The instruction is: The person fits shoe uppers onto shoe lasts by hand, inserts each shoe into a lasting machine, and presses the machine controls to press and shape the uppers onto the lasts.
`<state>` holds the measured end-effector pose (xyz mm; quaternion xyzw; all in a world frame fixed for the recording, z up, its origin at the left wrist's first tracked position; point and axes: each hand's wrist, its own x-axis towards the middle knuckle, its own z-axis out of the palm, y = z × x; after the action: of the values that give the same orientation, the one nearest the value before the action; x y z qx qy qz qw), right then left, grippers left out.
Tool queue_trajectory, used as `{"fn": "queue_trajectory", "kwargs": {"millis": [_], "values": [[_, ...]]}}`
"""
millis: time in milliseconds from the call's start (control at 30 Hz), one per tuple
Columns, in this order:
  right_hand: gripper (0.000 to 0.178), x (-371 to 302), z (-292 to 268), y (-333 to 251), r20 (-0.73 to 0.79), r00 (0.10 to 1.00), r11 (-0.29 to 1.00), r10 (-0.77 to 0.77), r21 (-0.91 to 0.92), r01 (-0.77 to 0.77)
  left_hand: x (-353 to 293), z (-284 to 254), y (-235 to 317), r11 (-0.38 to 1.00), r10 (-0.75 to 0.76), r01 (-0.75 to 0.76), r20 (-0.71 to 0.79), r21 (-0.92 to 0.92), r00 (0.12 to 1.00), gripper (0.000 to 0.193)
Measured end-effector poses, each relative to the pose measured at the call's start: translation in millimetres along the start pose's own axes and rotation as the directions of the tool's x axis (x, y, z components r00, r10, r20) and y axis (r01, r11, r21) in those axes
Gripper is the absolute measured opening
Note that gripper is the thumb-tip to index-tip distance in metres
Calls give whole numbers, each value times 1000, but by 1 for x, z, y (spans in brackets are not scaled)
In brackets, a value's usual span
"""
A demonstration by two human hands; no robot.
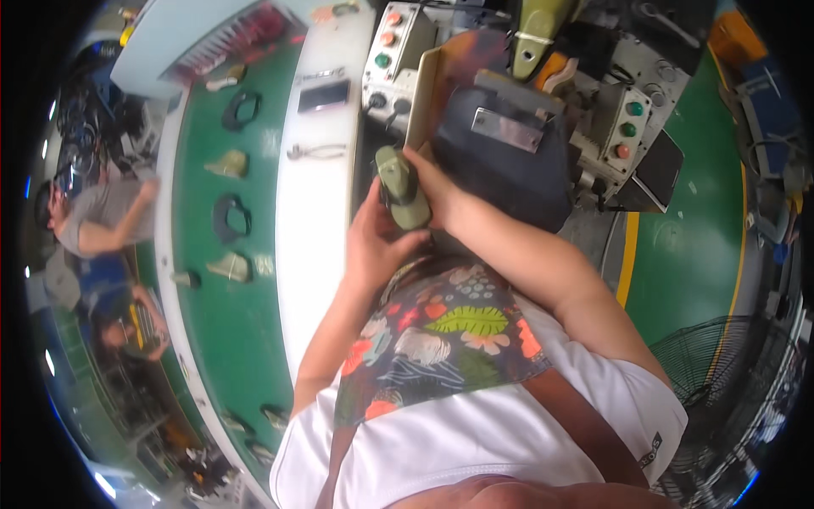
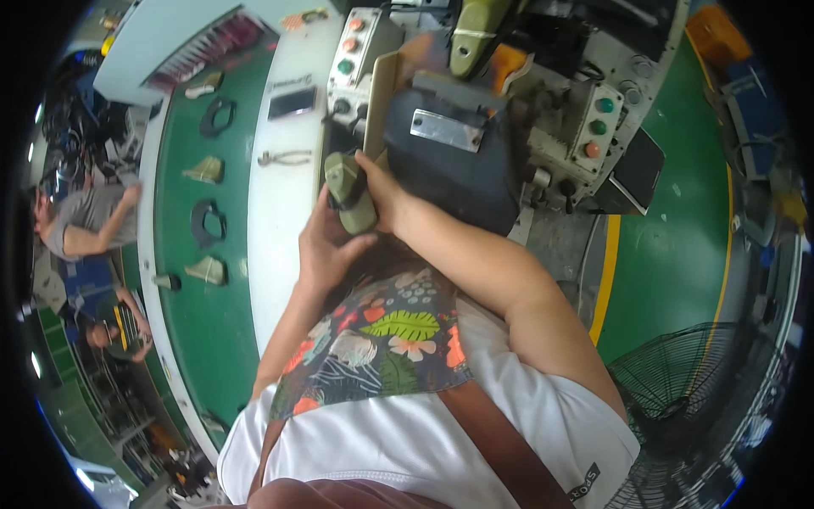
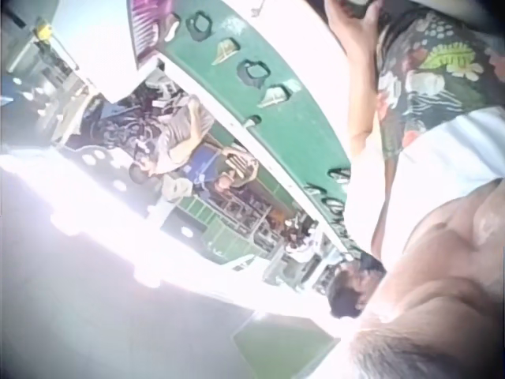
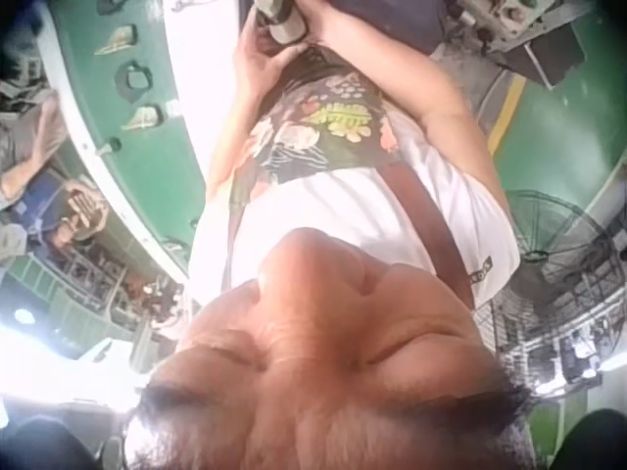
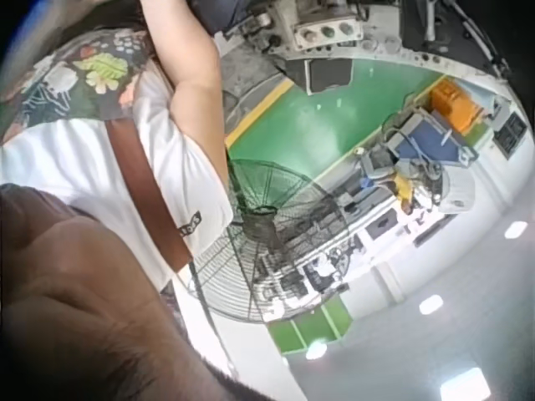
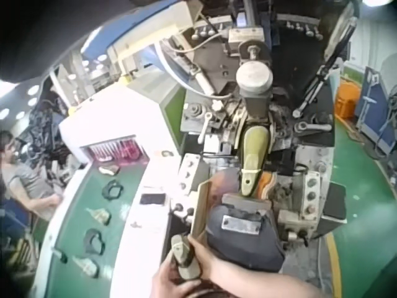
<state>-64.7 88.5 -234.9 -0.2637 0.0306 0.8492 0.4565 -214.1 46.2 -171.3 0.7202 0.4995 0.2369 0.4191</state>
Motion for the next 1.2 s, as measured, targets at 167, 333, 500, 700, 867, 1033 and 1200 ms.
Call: {"fn": "queue_trajectory", "kwargs": {"millis": [167,333,500,700,867,1033,1200], "values": [[47,-6,15,15,-163,985,998,56,-25,-61,-2,-7,-28,1000,14,-13,-66,15,998,91],[45,1,26,25,-137,986,996,-91,-16,90,0,-19,-42,997,83,-82,-65,15,994,88],[45,25,26,28,-110,973,978,-204,-53,199,6,-29,-59,983,175,-179,-90,-34,980,92],[58,39,51,42,-121,687,580,-716,-651,490,15,-49,-84,630,65,-22,25,-776,998,76],[57,35,48,36,35,610,445,-792,-652,614,16,-74,-103,299,27,208,227,-931,974,66],[49,32,69,26,296,672,611,-679,-282,740,-1,-69,-160,-182,104,532,522,-827,846,72],[40,20,74,46,279,712,507,-644,-542,671,-10,-48,-204,-403,114,655,676,-638,728,63]]}}
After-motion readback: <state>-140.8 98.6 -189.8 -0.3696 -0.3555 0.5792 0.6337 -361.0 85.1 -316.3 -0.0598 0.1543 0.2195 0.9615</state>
